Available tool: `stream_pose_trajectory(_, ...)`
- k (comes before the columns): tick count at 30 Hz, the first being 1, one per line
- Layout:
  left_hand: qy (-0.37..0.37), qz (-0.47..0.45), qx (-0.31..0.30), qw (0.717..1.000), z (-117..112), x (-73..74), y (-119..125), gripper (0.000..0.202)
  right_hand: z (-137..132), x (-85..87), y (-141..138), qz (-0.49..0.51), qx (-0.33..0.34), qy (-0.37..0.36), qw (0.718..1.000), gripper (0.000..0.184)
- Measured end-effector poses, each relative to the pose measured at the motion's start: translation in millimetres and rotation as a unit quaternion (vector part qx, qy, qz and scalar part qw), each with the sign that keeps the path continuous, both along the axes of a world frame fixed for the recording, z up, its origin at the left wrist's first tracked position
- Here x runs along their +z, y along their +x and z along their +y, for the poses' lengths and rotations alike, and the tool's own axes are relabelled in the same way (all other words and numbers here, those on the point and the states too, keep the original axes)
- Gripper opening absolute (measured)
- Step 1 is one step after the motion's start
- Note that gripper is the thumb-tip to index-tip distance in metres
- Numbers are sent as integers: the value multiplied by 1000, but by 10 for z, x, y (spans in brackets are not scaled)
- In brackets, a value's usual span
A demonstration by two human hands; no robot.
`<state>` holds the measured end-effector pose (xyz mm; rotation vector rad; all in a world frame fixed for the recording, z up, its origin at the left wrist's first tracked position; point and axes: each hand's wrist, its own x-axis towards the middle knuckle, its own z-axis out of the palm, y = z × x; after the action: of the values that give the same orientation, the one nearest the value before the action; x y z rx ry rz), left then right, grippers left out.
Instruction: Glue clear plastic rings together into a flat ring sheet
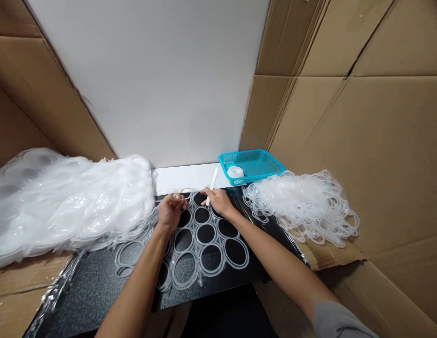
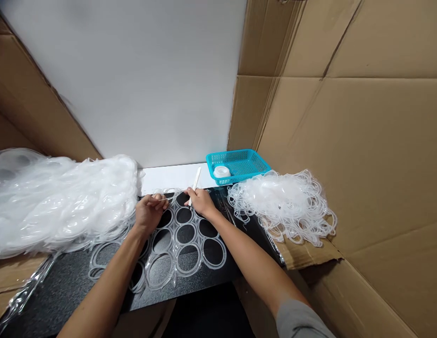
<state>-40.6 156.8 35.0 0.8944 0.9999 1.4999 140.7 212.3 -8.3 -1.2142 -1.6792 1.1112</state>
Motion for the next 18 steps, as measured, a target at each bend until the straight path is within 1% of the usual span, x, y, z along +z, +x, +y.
stream_pose_trajectory(5,1,43,19,999,-6,-61,-6,51,-1,6,0,-14,-19,5,1000,58)
stream_pose_trajectory(8,-23,107,14,994,-8,-112,5,52,-3,2,10,-24,-16,16,999,56)
stream_pose_trajectory(10,-36,149,14,988,-15,-116,18,54,-2,-4,15,-26,-14,22,999,56)
stream_pose_trajectory(11,-36,154,10,987,-20,-105,24,56,-3,-6,18,-27,-12,23,999,56)
stream_pose_trajectory(13,-27,110,-10,993,-33,-60,34,60,-14,-2,25,-26,-7,26,999,59)
stream_pose_trajectory(15,-25,31,-46,998,-55,4,40,61,-44,18,35,-18,4,54,998,62)
stream_pose_trajectory(18,-36,-81,-96,991,-107,93,47,60,-121,81,55,1,26,164,986,67)
